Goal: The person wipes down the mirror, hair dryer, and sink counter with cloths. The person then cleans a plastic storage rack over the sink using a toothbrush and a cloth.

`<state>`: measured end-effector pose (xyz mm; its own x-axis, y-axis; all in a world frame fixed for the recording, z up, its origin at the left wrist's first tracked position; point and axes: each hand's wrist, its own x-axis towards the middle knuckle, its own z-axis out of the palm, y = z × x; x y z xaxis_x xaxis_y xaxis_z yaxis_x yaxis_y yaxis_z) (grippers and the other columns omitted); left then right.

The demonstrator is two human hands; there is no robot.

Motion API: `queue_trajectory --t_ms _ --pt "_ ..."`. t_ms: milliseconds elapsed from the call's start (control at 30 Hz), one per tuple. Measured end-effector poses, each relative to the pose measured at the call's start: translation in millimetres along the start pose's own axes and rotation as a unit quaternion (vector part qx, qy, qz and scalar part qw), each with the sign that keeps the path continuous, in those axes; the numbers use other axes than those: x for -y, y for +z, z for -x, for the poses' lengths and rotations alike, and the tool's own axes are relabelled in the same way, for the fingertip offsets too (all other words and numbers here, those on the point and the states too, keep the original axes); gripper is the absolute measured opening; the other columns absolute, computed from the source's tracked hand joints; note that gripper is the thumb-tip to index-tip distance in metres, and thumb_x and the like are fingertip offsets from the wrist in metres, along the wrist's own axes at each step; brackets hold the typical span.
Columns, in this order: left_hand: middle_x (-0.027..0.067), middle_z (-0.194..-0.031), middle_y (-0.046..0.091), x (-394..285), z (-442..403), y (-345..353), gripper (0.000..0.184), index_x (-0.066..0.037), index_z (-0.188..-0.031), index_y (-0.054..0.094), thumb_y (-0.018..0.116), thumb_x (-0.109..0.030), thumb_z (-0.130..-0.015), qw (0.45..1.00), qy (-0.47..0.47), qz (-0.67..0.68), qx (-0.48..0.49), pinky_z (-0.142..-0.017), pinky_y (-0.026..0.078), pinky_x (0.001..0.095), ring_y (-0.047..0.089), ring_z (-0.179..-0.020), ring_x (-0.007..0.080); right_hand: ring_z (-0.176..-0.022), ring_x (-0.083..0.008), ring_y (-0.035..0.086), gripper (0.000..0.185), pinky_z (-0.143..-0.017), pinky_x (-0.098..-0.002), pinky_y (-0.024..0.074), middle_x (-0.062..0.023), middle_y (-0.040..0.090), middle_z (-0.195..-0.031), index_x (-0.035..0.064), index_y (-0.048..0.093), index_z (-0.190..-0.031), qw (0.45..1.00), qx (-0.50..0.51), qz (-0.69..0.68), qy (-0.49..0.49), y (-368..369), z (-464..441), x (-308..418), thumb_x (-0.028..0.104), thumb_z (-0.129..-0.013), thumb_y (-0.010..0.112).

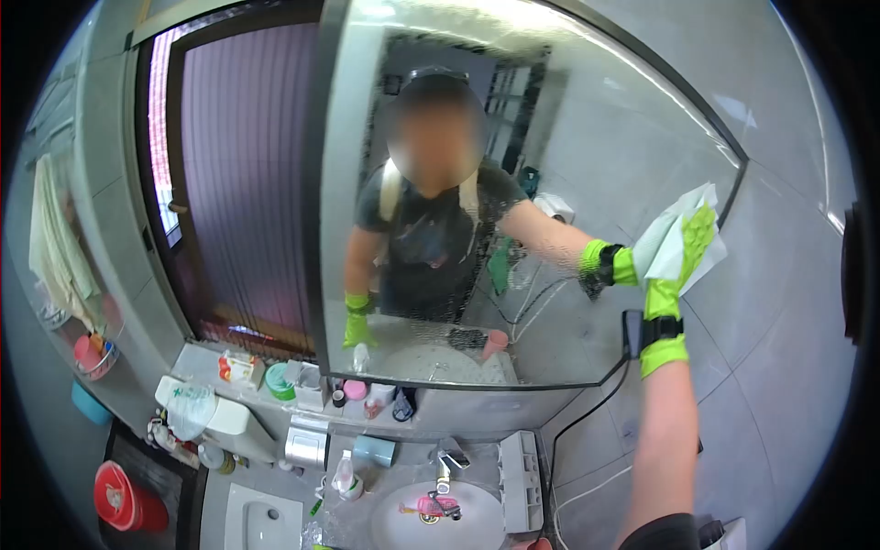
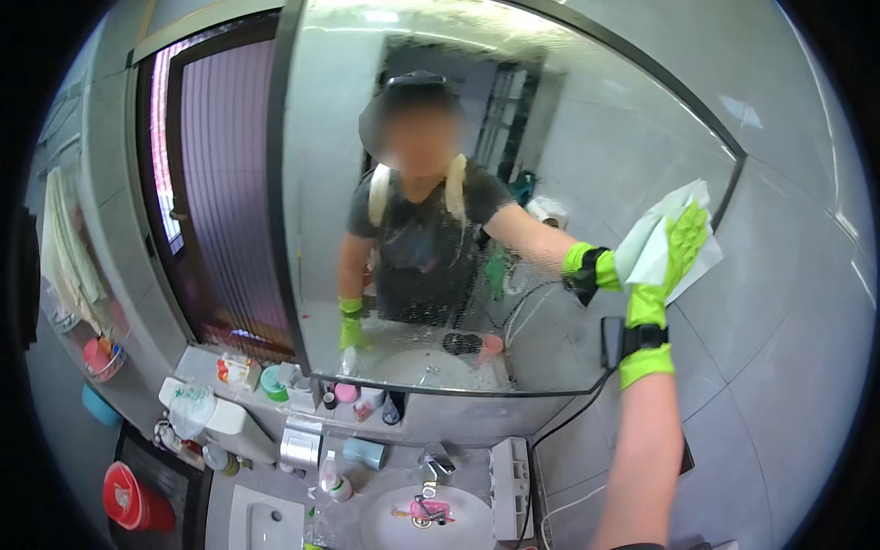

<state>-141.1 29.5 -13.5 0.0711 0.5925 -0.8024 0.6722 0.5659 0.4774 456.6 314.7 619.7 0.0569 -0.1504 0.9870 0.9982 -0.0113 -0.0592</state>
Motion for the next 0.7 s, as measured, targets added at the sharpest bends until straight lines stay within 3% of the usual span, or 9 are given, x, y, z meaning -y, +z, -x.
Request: queue_trajectory --t_ms 133,167,233,400,433,533,600,667,700 --pt "0.0125 -0.127 0.068 2 4 -1 0.074 -0.002 -0.132 0.060 0.087 -0.041 -0.075 0.997 0.023 -0.063 -0.036 -0.099 0.049 0.0364 0.063 -0.116 0.0261 -0.152 -0.0237 0.025 0.063 -0.125 -0.0389 0.0144 -0.0068 0.036 -0.162 0.0097 0.042 -0.154 0.973 0.150 0.026 -0.171 13 57 151 0.032 -0.097 0.057" --pt "0.0125 -0.127 0.068 4 5 -2 0.074 -0.003 -0.132 0.060 0.087 -0.041 -0.075 0.997 0.024 -0.066 -0.039 -0.100 0.049 0.0365 0.063 -0.116 0.0260 -0.151 -0.0281 0.028 0.059 -0.125 -0.0482 0.0127 -0.0056 0.040 -0.160 0.0147 0.046 -0.152 0.946 0.220 0.057 -0.230 0 65 206 0.034 -0.098 0.054" --pt "0.0126 -0.127 0.068 5 5 -2 0.074 -0.003 -0.132 0.060 0.088 -0.041 -0.075 0.997 0.025 -0.063 -0.042 -0.100 0.049 0.0366 0.063 -0.116 0.0260 -0.150 -0.0273 0.030 0.059 -0.125 -0.0500 0.0142 -0.0035 0.038 -0.161 0.0172 0.046 -0.152 0.906 0.247 -0.054 -0.339 3 101 264 0.036 -0.097 0.053" --pt "0.0127 -0.127 0.068 4 4 -1 0.074 -0.004 -0.132 0.060 0.088 -0.041 -0.074 0.995 0.036 -0.072 -0.057 -0.101 0.049 0.0368 0.062 -0.117 0.0259 -0.148 -0.0211 0.034 0.056 -0.123 -0.0469 0.0186 0.0027 0.044 -0.156 0.0229 0.048 -0.150 0.809 0.332 -0.099 -0.475 -11 188 269 0.033 -0.095 0.051" --pt "0.0128 -0.127 0.068 3 3 -1 0.074 -0.004 -0.133 0.060 0.088 -0.041 -0.074 0.995 0.041 -0.066 -0.058 -0.101 0.048 0.0368 0.062 -0.117 0.0258 -0.145 -0.0230 0.038 0.052 -0.122 -0.0446 0.0247 -0.0025 0.044 -0.156 0.0170 0.046 -0.150 0.775 0.360 -0.145 -0.499 -22 199 259 0.026 -0.099 0.048" --pt "0.0150 -0.132 0.065 18 -7 -4 0.075 -0.008 -0.136 0.059 0.085 -0.044 -0.076 0.994 0.099 -0.017 -0.053 -0.105 0.047 0.0387 0.060 -0.122 0.0268 -0.135 -0.0261 0.049 0.050 -0.112 -0.0422 0.0388 -0.0110 0.052 -0.146 0.0081 0.047 -0.147 0.795 0.396 -0.129 -0.441 -36 186 220 0.018 -0.098 0.052" --pt "0.0163 -0.137 0.060 14 -2 -3 0.086 -0.006 -0.139 0.053 0.086 -0.048 -0.072 0.992 0.104 -0.039 -0.065 -0.108 0.044 0.0390 0.056 -0.126 0.0281 -0.136 -0.0333 0.049 0.049 -0.114 -0.0445 0.0380 -0.0133 0.058 -0.142 0.0037 0.051 -0.143 0.840 0.486 -0.150 -0.189 -36 163 169 0.020 -0.097 0.058" --pt "0.0183 -0.143 0.051 32 -11 1 0.107 -0.002 -0.145 0.041 0.088 -0.055 -0.064 0.996 0.049 -0.044 -0.058 -0.113 0.038 0.0384 0.047 -0.133 0.0293 -0.143 -0.0349 0.039 0.057 -0.121 -0.0481 0.0248 -0.0153 0.045 -0.154 0.0067 0.049 -0.147 0.930 0.301 -0.038 -0.206 -34 103 122 0.029 -0.097 0.059" --pt "0.0193 -0.146 0.047 42 -21 2 0.118 0.001 -0.147 0.036 0.089 -0.058 -0.060 0.997 0.023 -0.043 -0.058 -0.115 0.035 0.0380 0.043 -0.137 0.0300 -0.149 -0.0325 0.030 0.057 -0.123 -0.0453 0.0201 -0.0159 0.038 -0.159 0.0064 0.046 -0.150 0.961 0.252 -0.065 -0.096 -22 99 70 0.027 -0.098 0.057"
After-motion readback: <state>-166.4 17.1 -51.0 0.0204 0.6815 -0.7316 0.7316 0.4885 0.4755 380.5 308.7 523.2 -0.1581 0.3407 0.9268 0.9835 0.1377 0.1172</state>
